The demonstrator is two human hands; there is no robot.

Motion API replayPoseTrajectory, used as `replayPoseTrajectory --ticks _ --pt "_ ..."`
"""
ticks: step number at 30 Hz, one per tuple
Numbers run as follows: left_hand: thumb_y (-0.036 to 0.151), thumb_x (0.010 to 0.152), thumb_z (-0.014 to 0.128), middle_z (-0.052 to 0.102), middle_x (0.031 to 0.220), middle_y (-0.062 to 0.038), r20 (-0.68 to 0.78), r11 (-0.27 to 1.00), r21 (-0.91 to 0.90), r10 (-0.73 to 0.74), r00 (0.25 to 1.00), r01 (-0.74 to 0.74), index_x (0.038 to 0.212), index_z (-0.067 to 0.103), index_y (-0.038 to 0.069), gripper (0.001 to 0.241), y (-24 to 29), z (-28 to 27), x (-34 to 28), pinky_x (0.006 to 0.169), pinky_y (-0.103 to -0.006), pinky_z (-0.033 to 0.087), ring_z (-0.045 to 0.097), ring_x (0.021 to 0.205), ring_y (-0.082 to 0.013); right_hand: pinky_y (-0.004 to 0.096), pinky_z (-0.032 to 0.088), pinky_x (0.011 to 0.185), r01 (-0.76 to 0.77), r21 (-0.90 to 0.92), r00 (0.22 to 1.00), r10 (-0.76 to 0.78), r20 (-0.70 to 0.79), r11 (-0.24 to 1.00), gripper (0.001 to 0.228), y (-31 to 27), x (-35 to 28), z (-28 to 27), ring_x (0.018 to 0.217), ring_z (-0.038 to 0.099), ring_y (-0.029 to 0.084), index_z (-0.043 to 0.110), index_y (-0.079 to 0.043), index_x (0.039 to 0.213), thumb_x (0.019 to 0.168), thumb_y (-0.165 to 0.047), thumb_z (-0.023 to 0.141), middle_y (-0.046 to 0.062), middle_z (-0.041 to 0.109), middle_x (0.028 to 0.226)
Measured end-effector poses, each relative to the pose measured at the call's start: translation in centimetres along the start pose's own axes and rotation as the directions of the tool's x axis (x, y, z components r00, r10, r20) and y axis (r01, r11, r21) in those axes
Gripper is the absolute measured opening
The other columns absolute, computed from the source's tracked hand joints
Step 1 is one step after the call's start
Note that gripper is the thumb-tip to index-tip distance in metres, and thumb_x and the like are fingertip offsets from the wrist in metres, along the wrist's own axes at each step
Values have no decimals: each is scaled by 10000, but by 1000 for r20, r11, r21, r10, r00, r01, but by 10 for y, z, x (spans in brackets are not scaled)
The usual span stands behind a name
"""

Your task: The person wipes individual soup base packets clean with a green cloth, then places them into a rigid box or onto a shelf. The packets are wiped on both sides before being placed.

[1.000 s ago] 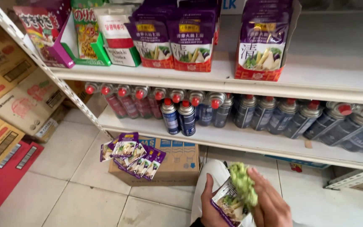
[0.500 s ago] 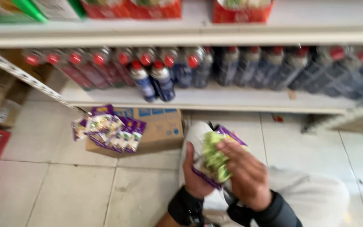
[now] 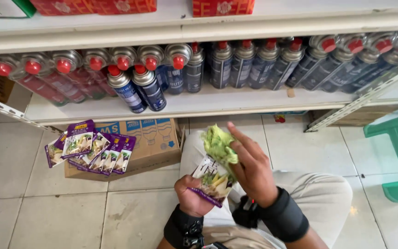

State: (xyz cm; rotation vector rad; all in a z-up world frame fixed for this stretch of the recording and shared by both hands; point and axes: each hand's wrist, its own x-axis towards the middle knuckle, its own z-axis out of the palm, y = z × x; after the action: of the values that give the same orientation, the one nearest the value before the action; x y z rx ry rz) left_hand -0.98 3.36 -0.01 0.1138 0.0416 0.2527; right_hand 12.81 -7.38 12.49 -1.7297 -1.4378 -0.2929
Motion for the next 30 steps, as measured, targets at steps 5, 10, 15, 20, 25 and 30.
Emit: replayPoseTrajectory --ticks 5,10,15,20,25,30 --pt "165 748 580 606 1351 -269 63 997 8 -81 995 80 1536 404 -16 828 11 17 -4 1029 -563 510 642 1153 -412 396 492 973 -301 209 944 261 200 930 744 -15 8 -31 1238 585 455 497 73 1311 647 -60 806 233 544 1441" --pt "74 726 561 571 1426 -267 138 988 141 -86 987 66 1539 391 -32 838 30 57 4 1083 -496 500 625 1226 -390 371 563 883 -321 135 932 287 223 938 635 -5 11 -57 1084 702 372 585 32 1293 702 -57 800 197 694 1224" --pt "79 823 602 493 1522 -215 372 750 627 -54 927 -208 1480 477 -83 688 68 150 14 1185 -401 428 541 1374 -303 338 625 727 -297 82 946 282 161 951 528 -19 65 -107 833 765 246 679 0 1169 666 -72 824 127 798 975" --pt "251 825 820 730 1020 -131 576 -613 647 5 817 -453 1010 725 28 305 104 296 31 778 -366 573 741 895 -258 366 572 739 226 -195 974 -220 50 955 498 -47 164 -156 816 711 279 663 10 1116 628 34 761 136 705 930" --pt "135 852 774 751 854 -162 761 -776 492 163 628 -394 967 753 12 169 140 354 114 661 -400 564 756 726 -282 440 550 848 505 -361 840 -543 -7 784 488 -41 260 -173 967 666 391 637 21 1169 699 80 758 187 672 1047" --pt "95 809 793 789 826 -132 806 -724 534 279 522 -437 935 786 47 135 167 354 182 664 -377 593 802 698 -249 443 541 923 559 -534 763 -646 32 635 403 -6 311 -157 1048 671 364 663 -33 1175 790 56 742 124 704 1122"
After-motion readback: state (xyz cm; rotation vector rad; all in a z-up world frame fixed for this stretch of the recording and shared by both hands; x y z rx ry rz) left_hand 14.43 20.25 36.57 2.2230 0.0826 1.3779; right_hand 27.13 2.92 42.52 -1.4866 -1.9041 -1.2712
